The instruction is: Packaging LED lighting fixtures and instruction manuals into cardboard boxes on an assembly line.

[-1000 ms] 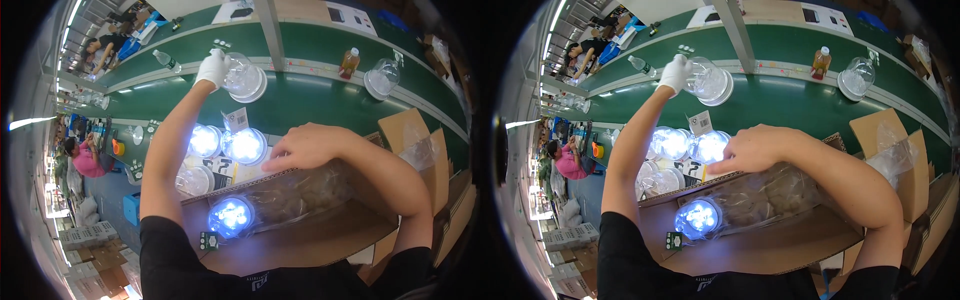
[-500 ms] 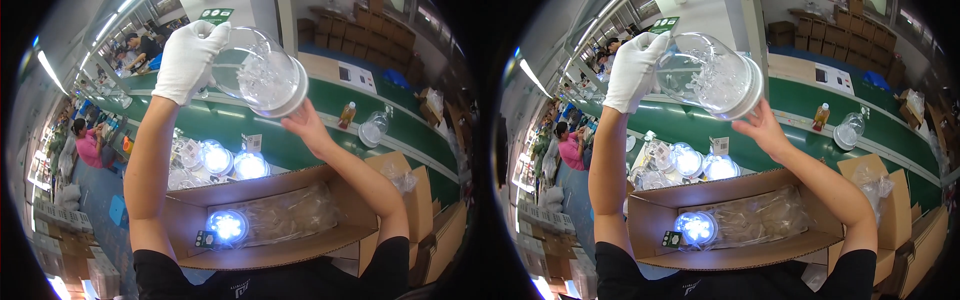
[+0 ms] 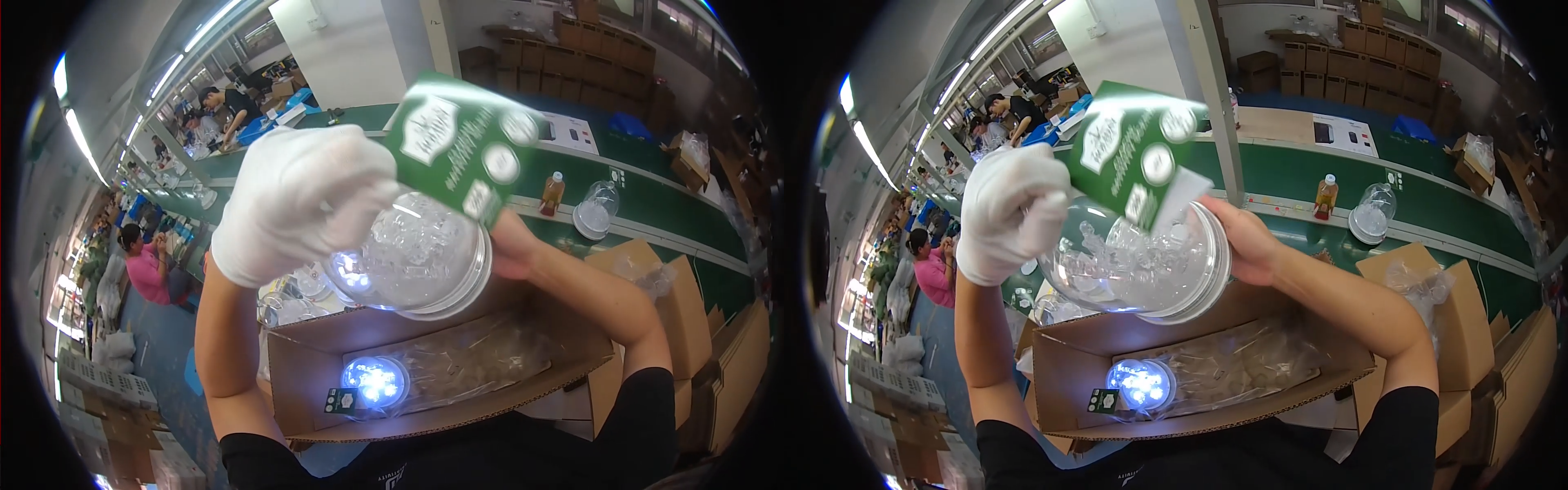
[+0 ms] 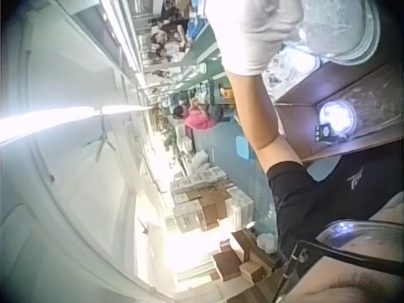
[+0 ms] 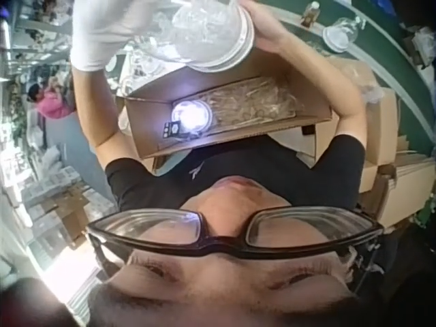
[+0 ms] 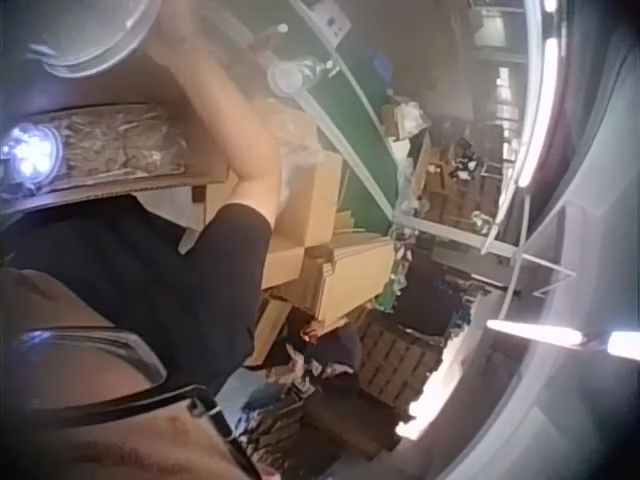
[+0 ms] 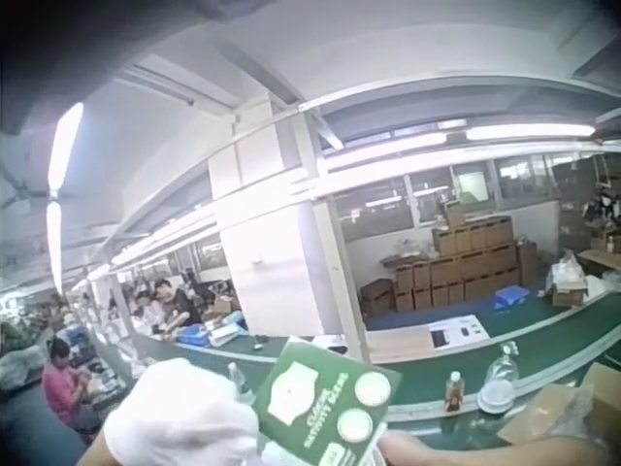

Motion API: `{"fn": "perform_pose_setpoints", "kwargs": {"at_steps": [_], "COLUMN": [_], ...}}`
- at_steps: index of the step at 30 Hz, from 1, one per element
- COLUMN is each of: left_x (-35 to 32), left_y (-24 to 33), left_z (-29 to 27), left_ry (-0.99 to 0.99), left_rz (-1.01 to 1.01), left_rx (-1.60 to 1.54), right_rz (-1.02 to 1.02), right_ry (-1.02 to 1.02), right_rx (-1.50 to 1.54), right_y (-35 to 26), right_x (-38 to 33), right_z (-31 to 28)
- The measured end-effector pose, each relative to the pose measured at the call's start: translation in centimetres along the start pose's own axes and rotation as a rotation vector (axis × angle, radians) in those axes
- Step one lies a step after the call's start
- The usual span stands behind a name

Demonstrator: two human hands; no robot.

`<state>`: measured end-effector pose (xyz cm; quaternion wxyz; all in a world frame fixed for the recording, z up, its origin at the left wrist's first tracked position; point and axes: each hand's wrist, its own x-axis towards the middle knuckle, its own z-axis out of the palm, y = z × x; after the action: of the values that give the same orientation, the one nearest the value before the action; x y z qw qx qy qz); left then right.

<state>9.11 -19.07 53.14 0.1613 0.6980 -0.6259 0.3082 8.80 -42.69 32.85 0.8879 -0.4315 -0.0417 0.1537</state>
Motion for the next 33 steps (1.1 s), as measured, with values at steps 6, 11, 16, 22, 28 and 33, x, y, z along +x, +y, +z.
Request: {"fn": "perform_pose_setpoints", "kwargs": {"at_steps": [6, 11, 16, 22, 28, 33], "left_x": [-0.5, -3.8, -7.2, -5.4, -4.0, -3.9], "left_y": [0.4, 0.0, -0.7, 2.5, 2.6, 4.2], "left_z": [1.2, 4.4, 7.2, 7.8, 7.9, 9.2], "left_ry": [0.040, 0.303, 0.525, 0.500, 0.373, 0.323], "left_rz": [0.146, -0.190, -0.445, -0.511, -0.378, -0.419], "left_rx": [0.082, -0.087, -0.498, -0.522, -0.456, -0.403], "right_rz": [-0.062, -0.084, -0.049, -0.151, -0.055, -0.104], "right_ry": [0.197, 0.171, 0.102, 0.197, 0.146, 0.091], "right_rx": [0.121, 0.214, 0.283, 0.264, 0.365, 0.322], "right_y": [-0.5, 0.2, -0.1, 1.1, 1.7, 3.4], "right_x": [-2.7, -2.2, -2.7, -1.9, -1.6, 0.1], "right_z": [2.8, 1.1, 1.3, 0.4, -0.3, -3.4]}}
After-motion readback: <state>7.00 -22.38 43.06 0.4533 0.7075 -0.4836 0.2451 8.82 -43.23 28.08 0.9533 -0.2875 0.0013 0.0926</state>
